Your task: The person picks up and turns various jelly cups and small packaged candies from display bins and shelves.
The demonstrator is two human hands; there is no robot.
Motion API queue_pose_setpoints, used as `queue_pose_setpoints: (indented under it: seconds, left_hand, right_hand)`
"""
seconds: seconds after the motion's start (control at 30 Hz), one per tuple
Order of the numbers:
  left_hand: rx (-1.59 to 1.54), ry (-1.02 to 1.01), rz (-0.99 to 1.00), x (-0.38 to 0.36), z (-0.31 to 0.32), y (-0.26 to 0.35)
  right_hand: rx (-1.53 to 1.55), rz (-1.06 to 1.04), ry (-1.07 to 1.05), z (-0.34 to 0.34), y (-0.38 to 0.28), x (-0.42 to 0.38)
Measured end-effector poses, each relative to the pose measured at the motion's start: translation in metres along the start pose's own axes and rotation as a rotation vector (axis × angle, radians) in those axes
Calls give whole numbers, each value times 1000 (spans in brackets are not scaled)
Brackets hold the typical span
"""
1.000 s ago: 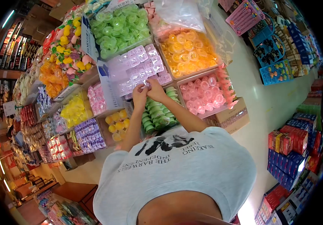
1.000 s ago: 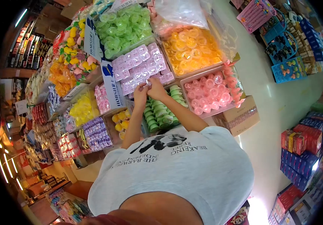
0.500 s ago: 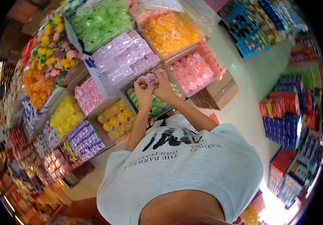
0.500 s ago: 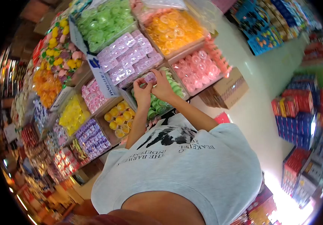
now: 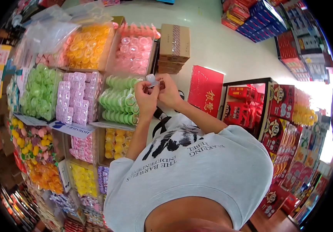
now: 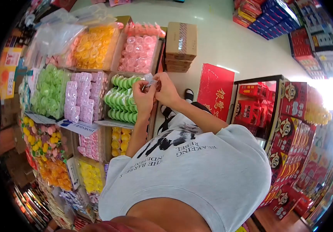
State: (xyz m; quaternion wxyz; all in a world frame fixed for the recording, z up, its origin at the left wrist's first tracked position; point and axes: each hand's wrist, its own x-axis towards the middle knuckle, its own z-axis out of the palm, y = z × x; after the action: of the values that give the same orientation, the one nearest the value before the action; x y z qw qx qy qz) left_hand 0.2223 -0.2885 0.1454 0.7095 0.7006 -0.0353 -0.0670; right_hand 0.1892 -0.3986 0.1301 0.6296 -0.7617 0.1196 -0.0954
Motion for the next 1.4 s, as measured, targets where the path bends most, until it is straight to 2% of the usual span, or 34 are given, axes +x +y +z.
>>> queue_pose_setpoints:
  seconds: [0.2, 0.23, 0.27, 0.33, 0.4, 0.47, 0.53, 0.6, 0.63, 0.7, 0.8, 0.87, 0.93, 1.0, 1.07, 1.13, 1.4]
  left_hand:
    - [25, -17, -50, -20, 40, 12]
    - [5, -22, -32, -26, 53, 25]
    - [2, -68, -14, -28, 66, 23]
    - [65, -87, 143, -28, 96, 19]
    - [119, -157, 168, -35, 131, 13]
    - [162, -257, 267, -54, 177, 28]
    - [107, -338, 234, -68, 218, 13]
    - [71, -423, 223, -92, 260, 16]
    - [63, -481, 229, -107, 282, 21]
    - [72, -628, 79, -137, 319, 29]
    - [57, -858, 92, -168, 375, 8]
    - [65, -949, 176, -185, 411, -9]
    - [73, -1031, 193, -215, 437, -8]
    - [150, -1127, 208, -237, 460, -4]
    - [146, -1269, 252, -256, 481, -10]
    - [160, -1366, 196, -281, 498, 7]
    - [57, -1676, 278, -339, 596, 14]
  right_hand:
    - [112, -84, 129, -33, 3, -21]
    - [103, -33, 137, -46, -9, -25]
    - [101, -47, 185, -59, -11, -30]
    - [35, -104, 250, -91, -13, -38]
    - [-5, -97, 351, -128, -12, -53]
    - [34, -26, 431, -168, -2, -68]
    - [-50, -74, 573, -208, 3, -88]
    - [36, -60, 626, -248, -5, -112]
    - [16, -159, 696, -265, 7, -120]
    - [-27, -127, 802, -301, 27, -145]
    - [-63, -96, 948, -346, 44, -186]
    - [46, -32, 1042, -372, 48, -213]
    - [35, -29, 1122, -394, 52, -238]
    - [-39, -95, 1303, -410, 59, -259]
    - [-2, -56, 1373, -421, 65, -280]
    - [-339, -82, 1617, -437, 70, -295]
    - [-339, 7, 1911, -519, 81, -337]
